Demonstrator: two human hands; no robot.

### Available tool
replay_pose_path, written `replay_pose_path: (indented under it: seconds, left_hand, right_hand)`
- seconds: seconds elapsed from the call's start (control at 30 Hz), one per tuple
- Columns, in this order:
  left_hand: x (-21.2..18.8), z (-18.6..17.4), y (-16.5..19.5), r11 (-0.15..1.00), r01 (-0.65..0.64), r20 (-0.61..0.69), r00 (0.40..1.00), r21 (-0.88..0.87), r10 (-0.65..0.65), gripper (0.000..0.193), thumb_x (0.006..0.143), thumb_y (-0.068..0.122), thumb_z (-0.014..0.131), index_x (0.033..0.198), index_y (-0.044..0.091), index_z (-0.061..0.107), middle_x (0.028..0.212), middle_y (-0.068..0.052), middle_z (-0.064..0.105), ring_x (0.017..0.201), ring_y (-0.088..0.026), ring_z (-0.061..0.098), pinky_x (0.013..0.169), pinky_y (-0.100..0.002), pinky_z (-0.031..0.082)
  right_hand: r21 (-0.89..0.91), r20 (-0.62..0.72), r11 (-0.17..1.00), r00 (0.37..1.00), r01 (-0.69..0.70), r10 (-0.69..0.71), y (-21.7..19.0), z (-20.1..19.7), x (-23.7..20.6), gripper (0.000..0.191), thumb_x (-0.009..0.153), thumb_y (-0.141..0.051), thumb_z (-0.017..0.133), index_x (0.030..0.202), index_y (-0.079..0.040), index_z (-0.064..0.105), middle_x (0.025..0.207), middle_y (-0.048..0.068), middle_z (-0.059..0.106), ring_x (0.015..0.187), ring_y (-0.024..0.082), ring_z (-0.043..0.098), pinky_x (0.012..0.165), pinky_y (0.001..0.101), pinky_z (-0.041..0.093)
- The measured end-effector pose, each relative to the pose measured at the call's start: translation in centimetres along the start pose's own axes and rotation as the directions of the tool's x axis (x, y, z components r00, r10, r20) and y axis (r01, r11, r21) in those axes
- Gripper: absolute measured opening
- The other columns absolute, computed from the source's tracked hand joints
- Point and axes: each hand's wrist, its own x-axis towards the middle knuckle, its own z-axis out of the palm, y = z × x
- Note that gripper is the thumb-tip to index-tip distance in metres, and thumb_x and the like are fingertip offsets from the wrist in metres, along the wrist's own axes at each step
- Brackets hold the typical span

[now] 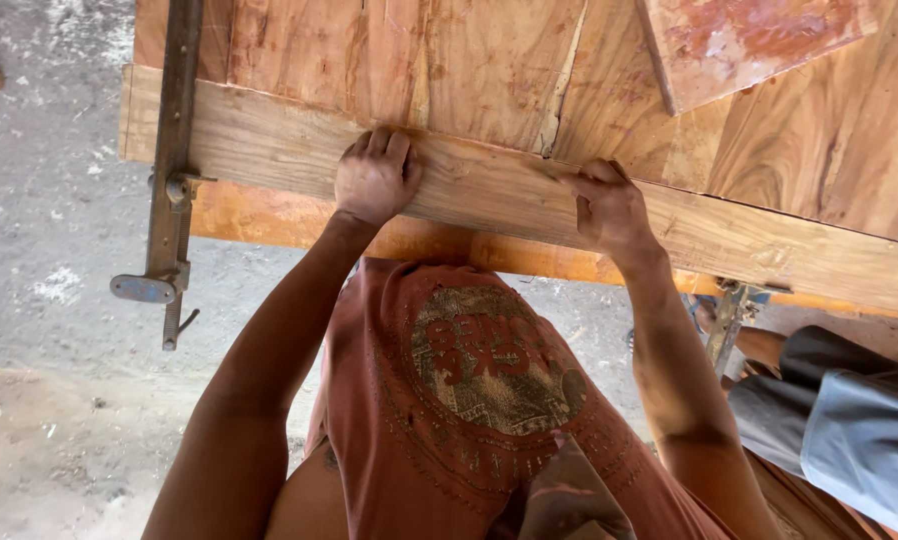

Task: The person trims a thin wooden batten with a small knife, fits it into the gap between planks of a large wood panel, and hammers the batten into place along the seam. They press and align the strip by hand between trimming and hammering.

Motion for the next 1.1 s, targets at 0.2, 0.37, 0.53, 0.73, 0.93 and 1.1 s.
replay_pose_path:
  seconds: [0.2,0.37,0.53,0.73,0.93,1.1]
  left_hand:
    - [-0.3,0.3,-0.4,1.0,0.003,0.005,1.0,-0.028,-0.002,0.014,0.091,0.017,0.07,0.092,0.009,0.06,0.091,-0.011,0.062,0.081,-0.03,0.068,0.066,-0.042,0.058]
    - [-0.4,0.1,-0.4,0.999,-0.024,0.004,1.0,-0.037,0.024,0.014,0.088,0.017,0.07,0.091,0.009,0.059,0.092,-0.011,0.062,0.083,-0.029,0.068,0.067,-0.042,0.058]
    - [-0.2,-0.2,-0.2,0.999,-0.015,-0.038,0.999,-0.039,0.014,0.014,0.088,0.018,0.069,0.094,0.008,0.061,0.093,-0.011,0.063,0.083,-0.03,0.068,0.067,-0.042,0.058]
    - [-0.3,-0.2,-0.3,0.998,0.011,0.013,1.0,-0.058,-0.01,0.016,0.09,0.019,0.071,0.09,0.008,0.06,0.089,-0.012,0.062,0.08,-0.032,0.066,0.066,-0.044,0.056]
    - [-0.4,0.1,-0.5,0.998,-0.007,-0.021,1.0,-0.068,0.005,0.016,0.088,0.019,0.071,0.091,0.007,0.06,0.089,-0.013,0.062,0.083,-0.032,0.066,0.068,-0.044,0.056]
    - [-0.7,0.9,-1.0,0.998,-0.019,-0.028,0.999,-0.067,0.018,0.013,0.091,0.016,0.068,0.086,0.008,0.059,0.082,-0.012,0.063,0.072,-0.027,0.067,0.062,-0.04,0.058]
  right_hand:
    - [-0.255,-0.136,0.967,0.991,-0.019,-0.017,-2.4,-0.1,-0.1,0.032,0.088,0.009,0.07,0.115,-0.004,0.079,0.097,0.012,0.055,0.089,0.031,0.057,0.076,0.0408,0.052]
    - [-0.247,-0.139,0.969,0.99,-0.025,-0.01,-2.0,-0.1,-0.1,0.031,0.09,0.008,0.067,0.116,-0.007,0.078,0.102,0.009,0.058,0.095,0.03,0.057,0.082,0.041,0.054]
    - [-0.325,-0.096,0.943,0.995,-0.065,0.036,-1.3,-1.0,-0.5,0.035,0.085,0.006,0.067,0.115,-0.008,0.079,0.096,0.009,0.055,0.092,0.029,0.057,0.083,0.0414,0.054]
    - [-0.306,-0.091,0.946,0.993,-0.105,0.08,-2.1,-0.1,-0.9,0.036,0.087,0.007,0.069,0.118,-0.01,0.079,0.097,0.013,0.055,0.093,0.032,0.056,0.08,0.0425,0.053]
    - [-0.262,-0.13,0.927,0.961,-0.269,0.242,-2.3,0.4,-1.8,0.035,0.087,0.006,0.068,0.117,-0.007,0.077,0.095,0.012,0.058,0.088,0.031,0.06,0.076,0.0423,0.056]
    - [-0.187,-0.159,0.946,0.958,-0.265,0.237,-5.3,4.8,-2.2,0.04,0.082,0.005,0.066,0.122,0.004,0.072,0.091,0.019,0.06,0.081,0.033,0.061,0.069,0.0453,0.055]
